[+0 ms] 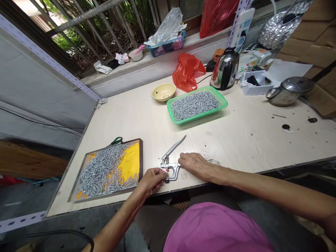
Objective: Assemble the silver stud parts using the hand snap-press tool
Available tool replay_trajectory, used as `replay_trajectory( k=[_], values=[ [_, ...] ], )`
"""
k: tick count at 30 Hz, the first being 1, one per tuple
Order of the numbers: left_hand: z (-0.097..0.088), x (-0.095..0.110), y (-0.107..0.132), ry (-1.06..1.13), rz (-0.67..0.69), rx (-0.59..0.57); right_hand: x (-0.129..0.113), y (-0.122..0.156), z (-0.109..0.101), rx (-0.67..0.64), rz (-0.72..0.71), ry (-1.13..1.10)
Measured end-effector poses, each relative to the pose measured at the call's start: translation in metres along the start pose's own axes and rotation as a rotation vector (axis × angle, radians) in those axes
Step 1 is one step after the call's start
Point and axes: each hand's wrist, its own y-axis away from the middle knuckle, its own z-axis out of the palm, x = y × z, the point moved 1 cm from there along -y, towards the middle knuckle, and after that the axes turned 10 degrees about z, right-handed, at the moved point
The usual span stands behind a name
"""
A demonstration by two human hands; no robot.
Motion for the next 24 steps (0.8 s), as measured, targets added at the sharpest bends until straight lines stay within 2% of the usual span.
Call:
replay_trajectory(
  k=[7, 10, 13, 20, 22, 24],
  values=[
    [0.001, 0.002, -0.002, 0.009, -0.044, -0.020, 0.004, -0.005, -0.008, -0.035, 0.007, -0.036],
    [0.001, 0.001, -0.001, 0.013, -0.050, -0.021, 0.012, -0.012, -0.012, 0.040, 0.040, -0.053],
    [0.001, 0.000, -0.001, 0.021, -0.056, -0.016, 0.022, -0.022, -0.015, 0.091, 0.055, 0.022],
    [0.000, -0.003, -0.003, -0.007, -0.053, -0.010, 0.025, -0.035, -0.021, 0.052, 0.031, 0.117],
    [0.000, -0.002, 0.001, -0.091, -0.040, 0.001, 0.023, -0.034, -0.022, 0.051, 0.027, 0.116],
    [0.001, 0.001, 0.006, -0.325, 0.064, 0.083, 0.022, -0.030, -0.023, 0.047, 0.020, 0.095]
  ],
)
